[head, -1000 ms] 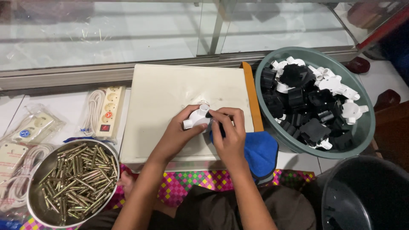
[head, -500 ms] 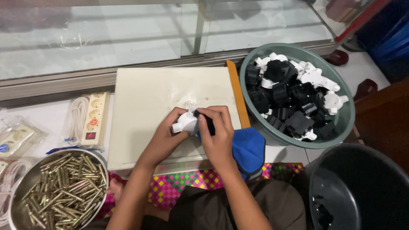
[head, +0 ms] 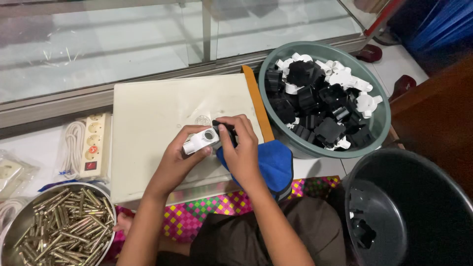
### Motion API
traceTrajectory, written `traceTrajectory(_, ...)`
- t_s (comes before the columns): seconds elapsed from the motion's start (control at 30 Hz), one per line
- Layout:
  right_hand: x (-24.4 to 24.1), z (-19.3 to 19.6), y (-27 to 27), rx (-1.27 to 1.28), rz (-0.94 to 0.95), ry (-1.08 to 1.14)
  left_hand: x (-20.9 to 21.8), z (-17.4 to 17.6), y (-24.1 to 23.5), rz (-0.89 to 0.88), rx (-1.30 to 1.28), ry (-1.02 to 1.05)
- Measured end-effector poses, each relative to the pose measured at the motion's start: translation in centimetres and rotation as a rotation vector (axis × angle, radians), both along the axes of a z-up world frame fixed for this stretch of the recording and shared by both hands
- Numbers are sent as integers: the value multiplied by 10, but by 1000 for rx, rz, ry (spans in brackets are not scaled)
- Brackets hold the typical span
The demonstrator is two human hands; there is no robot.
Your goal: Assembling small plastic electrical components by hand on a low workspace
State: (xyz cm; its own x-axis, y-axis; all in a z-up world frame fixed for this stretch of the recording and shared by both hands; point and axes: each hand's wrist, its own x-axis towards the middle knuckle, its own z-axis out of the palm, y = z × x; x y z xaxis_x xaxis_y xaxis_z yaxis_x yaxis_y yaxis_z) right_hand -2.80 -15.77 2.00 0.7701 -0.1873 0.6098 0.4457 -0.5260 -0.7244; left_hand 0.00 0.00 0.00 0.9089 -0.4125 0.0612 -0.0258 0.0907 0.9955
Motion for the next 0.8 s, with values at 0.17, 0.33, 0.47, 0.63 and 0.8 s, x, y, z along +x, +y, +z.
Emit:
traceTrajectory(0.17,-7,2,-6,36,-29,-33,-14,21,-5,-4,-150,72)
traceTrajectory(0.33,-15,9,-20,162,-5,-21,-18,13,-11,-43,-160,-5)
traceTrajectory(0.47,-37,29,-26,158,45,76,-44,36,-38,-32,-250,-179)
traceTrajectory(0.63,-84,48,-43,179,-131,192,-68,19,-68,30,-281,-198)
traceTrajectory(0.8,-130,53,-72,242,-145,346,-114,37,-87,-15,-415,-105)
